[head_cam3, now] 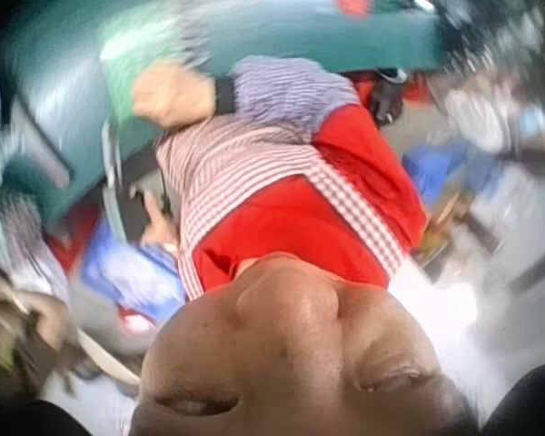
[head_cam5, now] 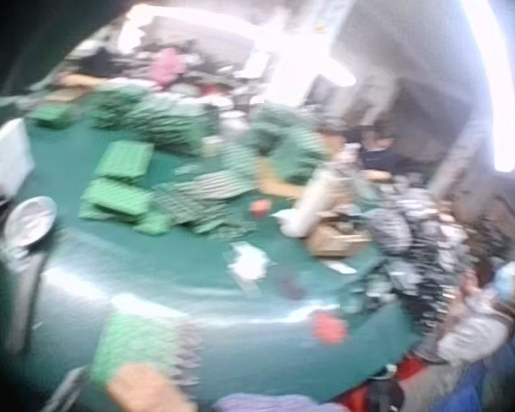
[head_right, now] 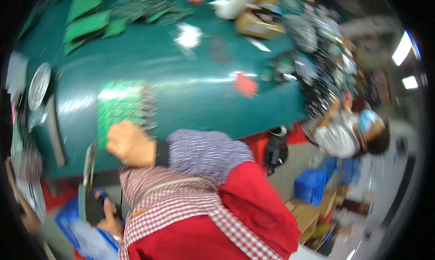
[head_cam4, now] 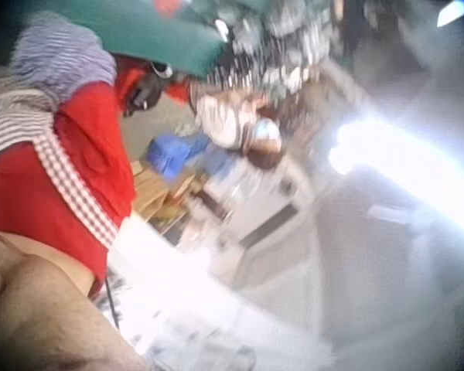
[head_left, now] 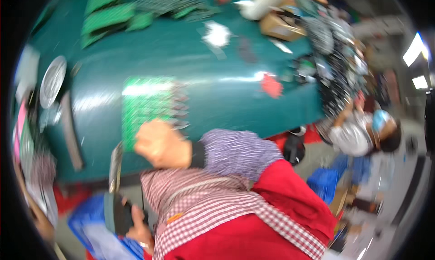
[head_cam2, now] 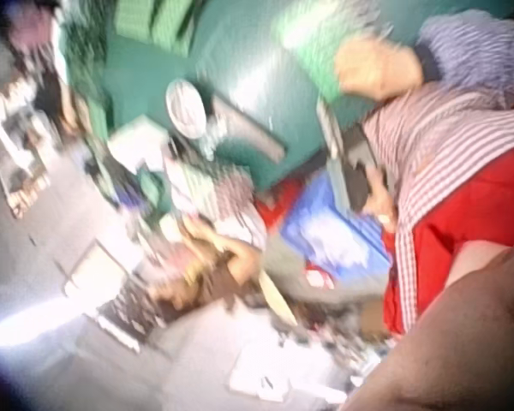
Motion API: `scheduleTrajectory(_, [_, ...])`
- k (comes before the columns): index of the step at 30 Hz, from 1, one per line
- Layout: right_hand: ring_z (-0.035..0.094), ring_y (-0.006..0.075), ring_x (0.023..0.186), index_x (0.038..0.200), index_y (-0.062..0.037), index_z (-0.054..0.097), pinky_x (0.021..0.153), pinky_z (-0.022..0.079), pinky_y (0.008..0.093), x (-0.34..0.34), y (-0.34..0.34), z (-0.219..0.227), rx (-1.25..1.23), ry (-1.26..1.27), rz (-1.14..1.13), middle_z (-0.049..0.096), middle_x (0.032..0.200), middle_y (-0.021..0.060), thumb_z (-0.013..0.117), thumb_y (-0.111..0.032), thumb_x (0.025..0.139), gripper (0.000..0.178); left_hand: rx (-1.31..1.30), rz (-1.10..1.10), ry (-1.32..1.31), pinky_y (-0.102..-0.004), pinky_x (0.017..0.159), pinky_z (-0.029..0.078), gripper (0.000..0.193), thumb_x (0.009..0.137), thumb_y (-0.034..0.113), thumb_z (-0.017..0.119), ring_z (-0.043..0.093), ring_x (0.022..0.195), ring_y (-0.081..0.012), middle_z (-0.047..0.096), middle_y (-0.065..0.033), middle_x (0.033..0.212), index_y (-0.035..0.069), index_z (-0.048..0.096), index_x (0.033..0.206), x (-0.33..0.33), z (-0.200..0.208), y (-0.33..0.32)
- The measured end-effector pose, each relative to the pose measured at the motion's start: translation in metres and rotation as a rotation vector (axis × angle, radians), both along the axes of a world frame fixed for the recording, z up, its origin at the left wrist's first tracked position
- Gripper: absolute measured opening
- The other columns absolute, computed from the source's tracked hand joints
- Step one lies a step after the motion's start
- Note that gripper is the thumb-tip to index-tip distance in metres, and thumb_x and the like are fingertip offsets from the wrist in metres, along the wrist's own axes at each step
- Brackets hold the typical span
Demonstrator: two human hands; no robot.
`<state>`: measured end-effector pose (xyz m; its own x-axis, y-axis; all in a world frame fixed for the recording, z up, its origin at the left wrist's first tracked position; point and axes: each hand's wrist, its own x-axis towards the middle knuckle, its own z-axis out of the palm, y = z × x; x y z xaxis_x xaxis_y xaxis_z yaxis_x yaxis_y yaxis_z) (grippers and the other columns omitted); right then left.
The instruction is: The person solders wires onto circuit boards by hand using a soldering tool.
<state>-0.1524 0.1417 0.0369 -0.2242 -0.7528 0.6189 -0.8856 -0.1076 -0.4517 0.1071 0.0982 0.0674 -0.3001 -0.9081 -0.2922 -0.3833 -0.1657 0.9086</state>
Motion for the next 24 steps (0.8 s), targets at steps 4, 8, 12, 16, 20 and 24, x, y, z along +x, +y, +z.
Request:
scheduleTrajectory(4, [0.05,0.0227,0.078,0.069,-0.0069,0.051,0.068,0.039,0.0356,0.006,0.006,-0.013,0.014,0.071,-0.044,0.046,0.074,0.0058,0.058,-0.019,0.065,0.015,-0.019,-0.186,-0.428,-0.0301,0.062,0.042,0.033,0.089,0.012,0.062,0.053,0.067,-0.0165,0.061,-0.0084,0.083,-0.005,0.058,0.117,0.008,-0.019,-0.032])
scheduleTrajectory(8, [0.051,0.0227,0.08,0.069,-0.0069,0.053,0.07,0.039,0.0362,0.006,0.009,-0.01,0.001,0.115,-0.099,0.048,0.076,0.0061,0.059,-0.018,0.065,0.013,-0.316,-0.672,-0.343,-0.0391,0.089,0.046,0.063,0.091,0.053,0.054,0.063,0.095,-0.0306,0.066,-0.0192,0.096,0.0,0.059,0.122,0.051,-0.051,-0.057])
scheduleTrajectory(12, [0.051,0.0222,0.084,0.069,-0.0075,0.057,0.071,0.038,0.036,0.005,0.003,-0.019,-0.037,0.081,-0.082,0.05,0.078,0.0057,0.063,-0.017,0.063,0.013,-0.276,-0.806,-0.253,-0.0391,0.089,0.045,0.06,0.092,0.054,0.052,0.062,0.097,-0.0297,0.066,-0.0187,0.097,0.001,0.061,0.12,0.036,-0.056,-0.056])
scheduleTrajectory(16, [0.052,0.0212,0.085,0.072,-0.0079,0.059,0.072,0.039,0.0353,0.007,-0.003,-0.011,-0.043,0.064,-0.041,0.051,0.08,0.0049,0.064,-0.016,0.063,0.013,-0.257,-0.812,-0.213,-0.0391,0.09,0.045,0.059,0.093,0.054,0.05,0.062,0.098,-0.0287,0.066,-0.0183,0.097,0.002,0.062,0.118,0.032,-0.053,-0.059])
scheduleTrajectory(20, [0.051,0.0225,0.081,0.073,-0.0065,0.052,0.07,0.04,0.0351,0.006,0.008,-0.01,-0.004,0.013,-0.061,0.046,0.079,0.0066,0.059,-0.016,0.066,0.014,-0.279,-0.684,-0.217,-0.039,0.09,0.044,0.057,0.094,0.054,0.048,0.061,0.1,-0.0278,0.066,-0.0179,0.097,0.003,0.064,0.116,0.013,-0.054,-0.064])
scheduleTrajectory(24, [0.051,0.0215,0.077,0.074,-0.006,0.053,0.068,0.04,0.0339,0.005,0.011,-0.004,-0.003,-0.009,-0.042,0.046,0.077,0.0054,0.059,-0.014,0.069,0.012,-0.151,-0.528,-0.358,-0.0393,0.089,0.045,0.053,0.096,0.051,0.047,0.061,0.1,-0.027,0.066,-0.017,0.098,0.004,0.065,0.11,-0.035,0.006,-0.044])
